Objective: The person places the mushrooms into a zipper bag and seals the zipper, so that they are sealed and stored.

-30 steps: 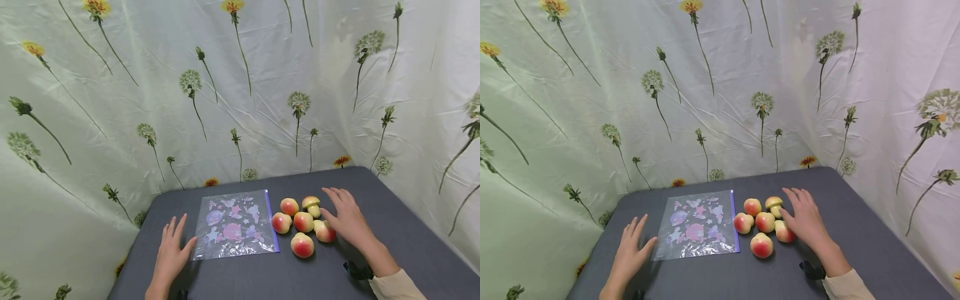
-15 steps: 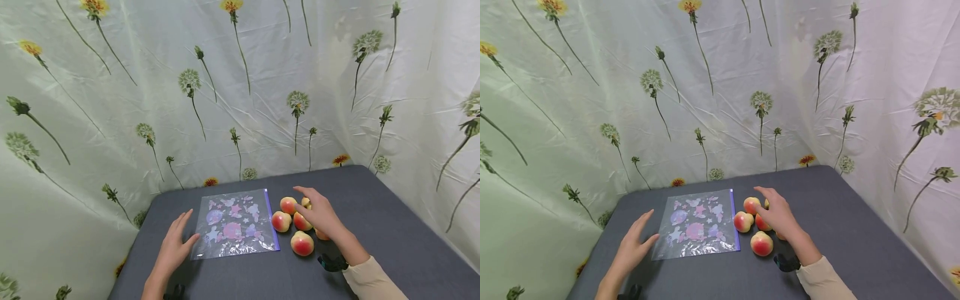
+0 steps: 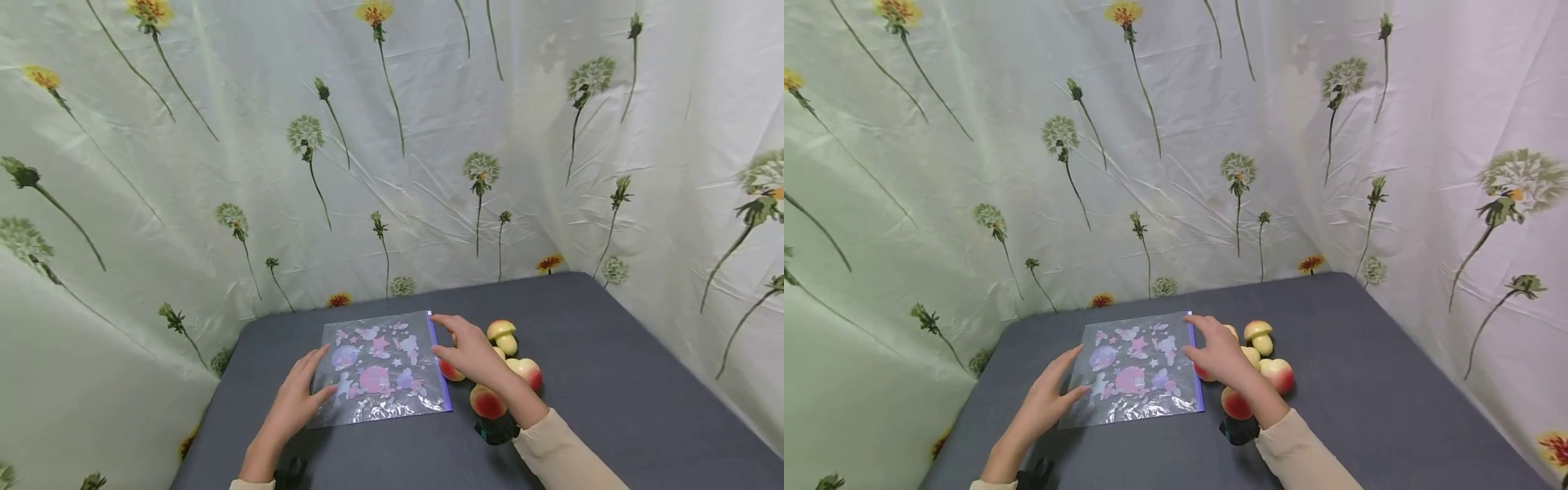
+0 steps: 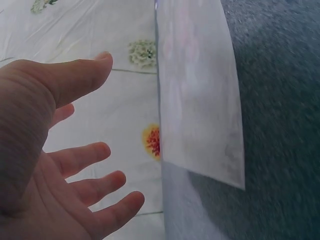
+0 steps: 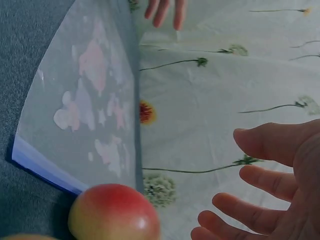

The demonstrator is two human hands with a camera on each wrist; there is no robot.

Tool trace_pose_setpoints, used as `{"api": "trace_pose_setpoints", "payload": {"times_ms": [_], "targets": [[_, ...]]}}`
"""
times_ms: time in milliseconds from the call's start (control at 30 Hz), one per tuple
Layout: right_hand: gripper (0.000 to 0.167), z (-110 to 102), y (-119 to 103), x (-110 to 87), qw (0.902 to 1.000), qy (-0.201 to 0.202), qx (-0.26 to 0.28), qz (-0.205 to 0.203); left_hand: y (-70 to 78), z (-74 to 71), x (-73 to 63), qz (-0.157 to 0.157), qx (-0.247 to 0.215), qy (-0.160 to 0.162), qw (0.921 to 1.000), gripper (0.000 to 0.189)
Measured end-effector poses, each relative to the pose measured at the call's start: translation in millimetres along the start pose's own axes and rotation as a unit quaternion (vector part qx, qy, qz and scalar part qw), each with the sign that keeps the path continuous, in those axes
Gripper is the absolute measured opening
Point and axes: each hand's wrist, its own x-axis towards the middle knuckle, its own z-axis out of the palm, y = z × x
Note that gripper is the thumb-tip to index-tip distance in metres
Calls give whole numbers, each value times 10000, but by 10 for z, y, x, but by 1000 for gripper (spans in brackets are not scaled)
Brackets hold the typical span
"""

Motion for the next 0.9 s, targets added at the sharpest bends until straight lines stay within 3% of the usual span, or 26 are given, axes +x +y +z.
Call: {"api": "trace_pose_setpoints", "payload": {"times_ms": [200, 400, 567, 767, 900], "targets": [[57, 93, 62, 220, 9993, -200, -307, -45, 2, 73, 124, 90, -38, -138, 9999, 88], [54, 147, 152, 428, 9972, -588, -446, 100, -39, 68, 241, -158, -230, -638, 9976, 91], [52, 158, 192, 526, 9949, -841, -451, 312, -133, 86, 327, -188, -492, -938, 9942, 95], [46, 169, 263, 613, 9934, -1003, -365, 416, -271, 110, 400, -404, -859, -974, 9907, 87], [40, 188, 305, 663, 9924, -1086, -256, 520, -320, 131, 436, -414, -799, -916, 9917, 79]]}}
